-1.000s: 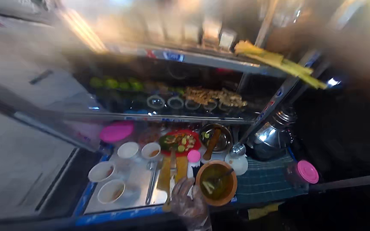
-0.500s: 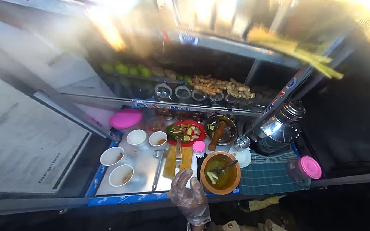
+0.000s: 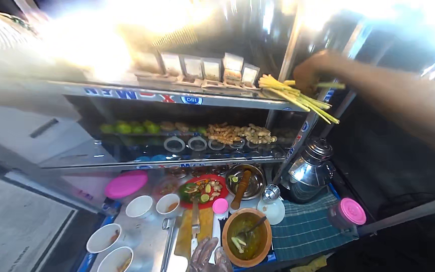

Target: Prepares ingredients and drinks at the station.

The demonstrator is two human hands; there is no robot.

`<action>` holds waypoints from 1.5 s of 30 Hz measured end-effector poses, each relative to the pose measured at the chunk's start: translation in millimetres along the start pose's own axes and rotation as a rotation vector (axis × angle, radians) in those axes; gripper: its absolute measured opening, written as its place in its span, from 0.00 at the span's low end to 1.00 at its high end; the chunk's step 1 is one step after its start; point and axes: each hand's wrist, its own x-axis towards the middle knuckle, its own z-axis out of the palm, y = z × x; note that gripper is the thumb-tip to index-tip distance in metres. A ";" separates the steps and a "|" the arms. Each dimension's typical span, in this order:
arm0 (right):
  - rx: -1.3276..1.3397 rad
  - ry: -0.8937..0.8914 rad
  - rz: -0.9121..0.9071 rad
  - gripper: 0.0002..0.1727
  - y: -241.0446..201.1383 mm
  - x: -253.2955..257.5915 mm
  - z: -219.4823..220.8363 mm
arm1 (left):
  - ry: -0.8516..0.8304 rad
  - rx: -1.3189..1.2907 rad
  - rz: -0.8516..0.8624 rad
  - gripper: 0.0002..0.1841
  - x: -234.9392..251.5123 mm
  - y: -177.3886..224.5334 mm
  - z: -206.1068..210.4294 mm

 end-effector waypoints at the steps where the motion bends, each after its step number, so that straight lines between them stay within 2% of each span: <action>1: -0.038 -0.154 0.028 0.15 10.8 -9.5 -33.6 | 0.003 0.004 -0.002 0.13 -1.1 0.1 -1.0; 2: -0.072 -0.264 0.047 0.15 16.6 -12.5 -51.7 | 0.005 0.008 -0.005 0.14 -1.7 0.2 -2.8; 4: -0.004 -0.340 0.108 0.13 24.2 -10.2 -60.0 | 0.020 0.010 -0.010 0.14 -2.4 2.0 -6.7; 6: 0.172 -0.289 0.202 0.08 29.2 -4.6 -58.0 | 0.036 -0.005 -0.023 0.15 -3.0 4.4 -11.0; 9: 0.297 -0.269 0.195 0.04 27.8 -8.8 -60.2 | 0.062 -0.017 -0.041 0.14 -4.2 5.4 -16.5; 11: 0.282 -0.320 0.163 0.04 22.3 -14.8 -66.7 | 0.076 -0.011 -0.046 0.14 -5.1 6.1 -18.6; 14: 0.198 -0.370 0.110 0.11 18.2 -22.9 -69.7 | 0.086 -0.026 -0.035 0.15 -2.9 7.3 -20.4; 16: 0.184 -0.296 0.121 0.14 16.9 -23.4 -68.1 | 0.091 -0.017 -0.027 0.15 -1.1 8.4 -20.1; 19: 0.000 -0.110 0.125 0.22 9.6 -27.9 -69.5 | 0.075 -0.024 -0.026 0.14 -1.1 6.7 -17.3; 21: -0.082 -0.045 0.131 0.24 10.7 -25.9 -71.6 | 0.067 -0.021 -0.015 0.14 0.4 7.6 -13.6; 31: -0.135 0.061 0.047 0.13 36.5 -32.2 -77.6 | 0.031 -0.091 -0.037 0.13 -8.2 8.2 1.0; 37: -0.071 0.098 0.049 0.13 41.5 -29.1 -81.3 | 0.014 -0.020 -0.006 0.13 -6.0 14.9 11.6; 41: -0.110 0.206 -0.002 0.19 39.4 -53.5 -86.3 | 0.014 -0.029 -0.017 0.13 -9.1 15.9 17.2; 45: -0.210 0.308 0.026 0.12 27.3 -76.9 -83.6 | 0.002 -0.054 -0.013 0.13 -9.2 14.7 19.6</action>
